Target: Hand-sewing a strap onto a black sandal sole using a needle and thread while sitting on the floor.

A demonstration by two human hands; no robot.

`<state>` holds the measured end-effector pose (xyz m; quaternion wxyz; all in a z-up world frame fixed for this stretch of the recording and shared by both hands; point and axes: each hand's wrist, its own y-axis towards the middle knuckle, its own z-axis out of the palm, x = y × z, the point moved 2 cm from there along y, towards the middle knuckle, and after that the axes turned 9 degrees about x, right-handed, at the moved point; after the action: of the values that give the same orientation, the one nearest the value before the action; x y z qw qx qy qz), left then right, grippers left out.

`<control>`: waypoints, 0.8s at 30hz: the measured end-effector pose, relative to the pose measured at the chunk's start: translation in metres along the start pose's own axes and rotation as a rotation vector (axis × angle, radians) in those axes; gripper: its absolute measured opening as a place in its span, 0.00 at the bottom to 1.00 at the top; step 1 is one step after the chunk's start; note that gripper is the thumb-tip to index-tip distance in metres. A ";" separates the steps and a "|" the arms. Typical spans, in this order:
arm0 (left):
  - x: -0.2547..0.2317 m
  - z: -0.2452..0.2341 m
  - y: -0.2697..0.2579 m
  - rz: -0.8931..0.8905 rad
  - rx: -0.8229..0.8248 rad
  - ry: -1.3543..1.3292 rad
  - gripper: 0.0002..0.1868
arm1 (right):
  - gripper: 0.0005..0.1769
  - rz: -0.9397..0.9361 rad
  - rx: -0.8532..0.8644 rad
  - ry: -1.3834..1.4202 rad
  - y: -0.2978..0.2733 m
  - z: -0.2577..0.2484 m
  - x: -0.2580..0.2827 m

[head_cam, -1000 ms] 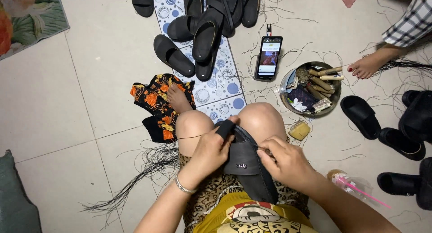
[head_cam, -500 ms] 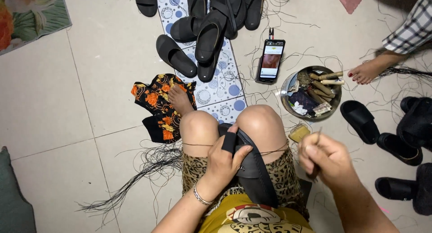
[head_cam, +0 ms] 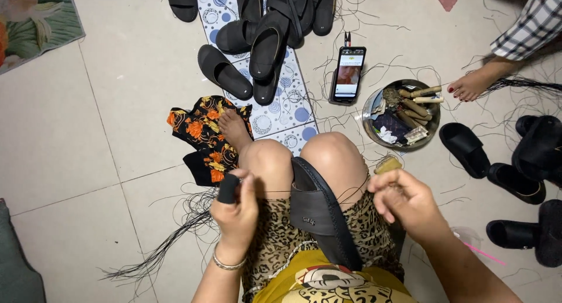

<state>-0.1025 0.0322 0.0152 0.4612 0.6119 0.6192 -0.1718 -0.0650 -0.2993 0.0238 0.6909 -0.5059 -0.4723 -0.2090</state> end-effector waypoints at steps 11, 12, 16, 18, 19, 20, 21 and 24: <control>0.000 -0.001 0.002 -0.233 0.204 -0.307 0.12 | 0.13 -0.242 0.612 -0.212 -0.012 0.041 0.044; 0.003 -0.003 -0.001 -0.302 0.244 -0.276 0.13 | 0.14 -0.342 0.810 -0.441 -0.016 0.042 0.051; 0.005 -0.003 -0.004 -0.284 0.257 -0.254 0.13 | 0.24 -0.062 0.270 -1.053 -0.012 0.007 0.011; 0.003 -0.003 -0.003 -0.101 0.241 -0.013 0.11 | 0.28 -0.044 0.132 -1.131 -0.001 0.018 0.011; 0.006 -0.002 -0.001 -0.099 0.236 -0.013 0.11 | 0.28 -0.048 0.132 -1.134 0.005 0.027 0.004; 0.007 -0.003 0.001 0.031 0.184 0.081 0.09 | 0.17 -0.200 0.141 -1.070 0.011 0.038 -0.003; 0.008 -0.003 0.002 0.161 0.132 0.175 0.07 | 0.07 -0.350 0.148 -1.002 0.016 0.050 -0.009; 0.059 -0.036 -0.008 0.197 -0.061 0.619 0.11 | 0.12 -0.263 -0.206 -0.375 0.027 -0.021 -0.056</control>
<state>-0.1129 0.0940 -0.0150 0.2837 0.6780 0.6726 0.0866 -0.0608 -0.3181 -0.0394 0.5027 -0.5379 -0.6301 -0.2467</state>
